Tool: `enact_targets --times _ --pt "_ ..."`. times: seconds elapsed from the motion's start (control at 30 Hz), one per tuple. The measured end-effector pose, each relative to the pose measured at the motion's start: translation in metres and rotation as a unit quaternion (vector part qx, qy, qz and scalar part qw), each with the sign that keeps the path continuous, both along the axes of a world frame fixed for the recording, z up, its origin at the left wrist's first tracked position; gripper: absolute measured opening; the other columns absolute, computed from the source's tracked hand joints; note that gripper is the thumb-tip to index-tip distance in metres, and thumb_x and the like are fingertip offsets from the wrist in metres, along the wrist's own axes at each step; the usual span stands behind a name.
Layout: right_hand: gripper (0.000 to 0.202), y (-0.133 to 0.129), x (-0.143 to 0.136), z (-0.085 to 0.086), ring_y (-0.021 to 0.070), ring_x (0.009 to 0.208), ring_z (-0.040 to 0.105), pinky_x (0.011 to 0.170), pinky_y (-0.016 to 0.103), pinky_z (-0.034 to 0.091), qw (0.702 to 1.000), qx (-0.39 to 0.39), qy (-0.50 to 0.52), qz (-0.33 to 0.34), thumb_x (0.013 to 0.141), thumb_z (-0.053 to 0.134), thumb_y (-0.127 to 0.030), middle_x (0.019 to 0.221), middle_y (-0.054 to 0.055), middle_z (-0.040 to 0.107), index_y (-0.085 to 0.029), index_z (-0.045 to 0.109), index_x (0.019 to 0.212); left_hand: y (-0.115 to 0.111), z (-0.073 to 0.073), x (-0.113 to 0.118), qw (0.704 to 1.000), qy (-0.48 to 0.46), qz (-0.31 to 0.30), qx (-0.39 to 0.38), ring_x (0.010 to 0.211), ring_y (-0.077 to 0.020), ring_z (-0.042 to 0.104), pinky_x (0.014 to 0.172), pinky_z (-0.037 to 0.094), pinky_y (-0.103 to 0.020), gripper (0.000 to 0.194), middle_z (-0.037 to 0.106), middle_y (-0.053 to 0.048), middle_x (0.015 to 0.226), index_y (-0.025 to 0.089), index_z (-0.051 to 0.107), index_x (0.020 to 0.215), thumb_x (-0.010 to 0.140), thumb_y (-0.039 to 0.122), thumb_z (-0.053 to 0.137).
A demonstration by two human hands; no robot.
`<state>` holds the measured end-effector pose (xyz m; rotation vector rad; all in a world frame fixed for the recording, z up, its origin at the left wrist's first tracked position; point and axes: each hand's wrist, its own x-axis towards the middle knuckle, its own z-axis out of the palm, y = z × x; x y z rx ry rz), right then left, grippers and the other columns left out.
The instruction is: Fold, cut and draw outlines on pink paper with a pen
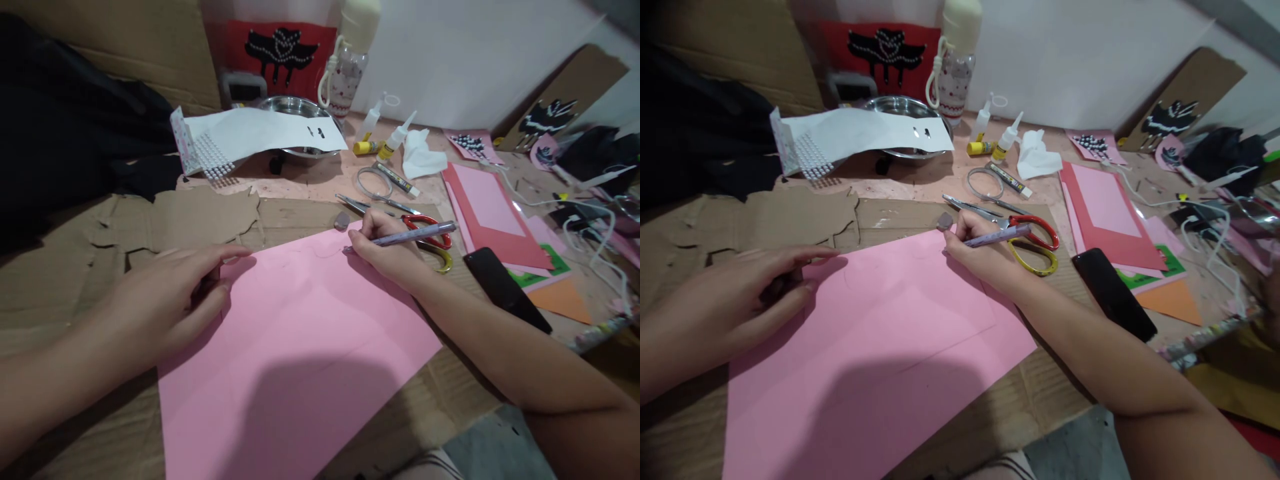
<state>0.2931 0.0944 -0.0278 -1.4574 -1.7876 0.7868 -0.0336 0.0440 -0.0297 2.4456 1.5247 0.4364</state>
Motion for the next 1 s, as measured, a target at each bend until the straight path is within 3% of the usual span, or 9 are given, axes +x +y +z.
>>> enact_targets --times 0.17,0.37,0.5,0.7,1.0 --pt "0.034 0.0006 -0.0001 0.0013 0.0114 0.053 0.047 0.05 0.027 0.034 1.0 -0.014 0.006 -0.002 0.084 0.069 -0.028 0.058 -0.006 0.047 -0.026 0.042 0.064 0.0001 0.0001 0.0006 1.0 -0.006 0.002 -0.005 0.065 -0.0222 0.066 0.068 0.049 -0.032 0.042 0.081 -0.002 0.095 0.025 0.074 0.124 0.099 0.038 0.042" --pt "0.036 -0.0019 0.0004 -0.0027 0.0128 0.054 0.051 0.054 0.028 0.046 0.996 -0.054 0.075 -0.006 0.091 0.072 -0.042 0.061 -0.006 0.052 -0.026 0.045 0.071 -0.0006 0.0017 0.0031 1.0 -0.009 0.008 -0.007 0.064 -0.0235 0.068 0.062 0.046 -0.032 0.045 0.082 -0.003 0.092 0.025 0.076 0.122 0.099 0.041 0.041" --pt "0.038 -0.0022 0.0025 -0.0061 0.0135 0.057 0.049 0.056 0.03 0.044 0.998 -0.049 0.049 -0.004 0.093 0.073 -0.043 0.061 -0.005 0.052 -0.027 0.045 0.073 0.0006 0.0055 0.0058 1.0 -0.019 0.009 0.0 0.071 -0.0271 0.073 0.06 0.045 -0.033 0.046 0.083 -0.004 0.091 0.026 0.078 0.113 0.097 0.043 0.038" --pt "0.038 -0.0023 0.001 -0.0038 0.0142 0.06 0.05 0.055 0.03 0.039 0.998 -0.049 0.047 -0.005 0.093 0.073 -0.041 0.063 -0.004 0.053 -0.026 0.045 0.072 0.0035 0.0084 0.0085 1.0 -0.016 0.014 -0.015 0.059 -0.0255 0.068 0.054 0.043 -0.033 0.047 0.081 -0.003 0.083 0.026 0.079 0.108 0.092 0.043 0.038" --pt "0.035 -0.0026 0.0015 -0.003 0.0152 0.06 0.051 0.057 0.031 0.038 0.999 -0.033 0.023 -0.01 0.093 0.072 -0.037 0.063 -0.005 0.054 -0.026 0.045 0.073 -0.0009 0.0088 0.0055 0.997 0.024 0.029 -0.062 0.085 -0.0284 0.075 0.072 0.05 -0.035 0.049 0.083 -0.006 0.104 0.025 0.075 0.123 0.099 0.043 0.037"
